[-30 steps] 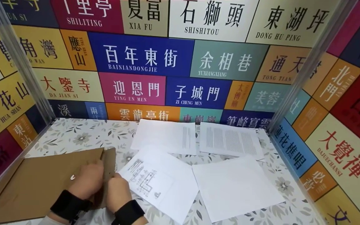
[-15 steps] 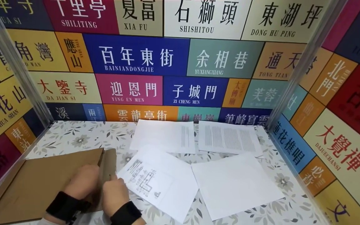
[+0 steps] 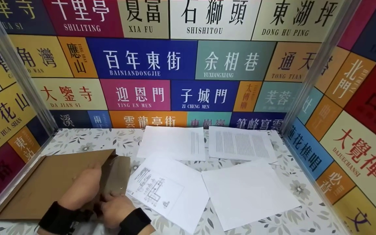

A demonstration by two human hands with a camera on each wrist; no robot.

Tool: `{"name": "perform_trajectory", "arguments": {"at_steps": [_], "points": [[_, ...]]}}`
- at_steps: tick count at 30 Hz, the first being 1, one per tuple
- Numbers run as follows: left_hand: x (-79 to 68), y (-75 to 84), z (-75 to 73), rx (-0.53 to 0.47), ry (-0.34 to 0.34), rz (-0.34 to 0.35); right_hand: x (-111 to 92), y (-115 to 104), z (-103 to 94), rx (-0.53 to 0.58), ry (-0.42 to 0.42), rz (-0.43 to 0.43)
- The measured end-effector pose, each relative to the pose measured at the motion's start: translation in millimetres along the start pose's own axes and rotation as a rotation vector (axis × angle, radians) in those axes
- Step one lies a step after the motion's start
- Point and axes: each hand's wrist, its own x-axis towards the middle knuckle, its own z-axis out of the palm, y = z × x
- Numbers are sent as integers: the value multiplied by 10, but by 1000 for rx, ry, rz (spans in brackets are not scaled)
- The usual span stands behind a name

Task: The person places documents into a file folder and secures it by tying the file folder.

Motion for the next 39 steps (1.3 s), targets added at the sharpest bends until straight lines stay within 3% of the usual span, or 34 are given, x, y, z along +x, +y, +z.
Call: {"name": "perform_trajectory", "arguments": {"at_steps": [4,9,15,19,23,26,30,34,36,39], "points": [[-32,-16,-187,-42,-73,-21,7,-32,-20,5,-58,52],[-77,-17,-270,-28,-32,8,24,-41,-19,40,-80,114],[-30,-63,-120,-10,-58,39,40,-16,7,38,-43,117],[53,-161,17,-84,-133,61,37,10,17,90,-17,114],[131,-238,115,-184,-272,-13,32,51,34,211,14,169],[153,-276,175,-206,-323,-69,24,110,33,321,20,221],[152,-293,222,-215,-316,-92,-23,276,-40,496,20,233],[135,-254,220,-232,-296,-107,-183,610,-233,653,42,265],[118,-191,210,-238,-267,-125,-320,821,-357,666,92,327],[71,-13,226,-250,-156,-89,-558,1129,-502,589,189,466]]}}
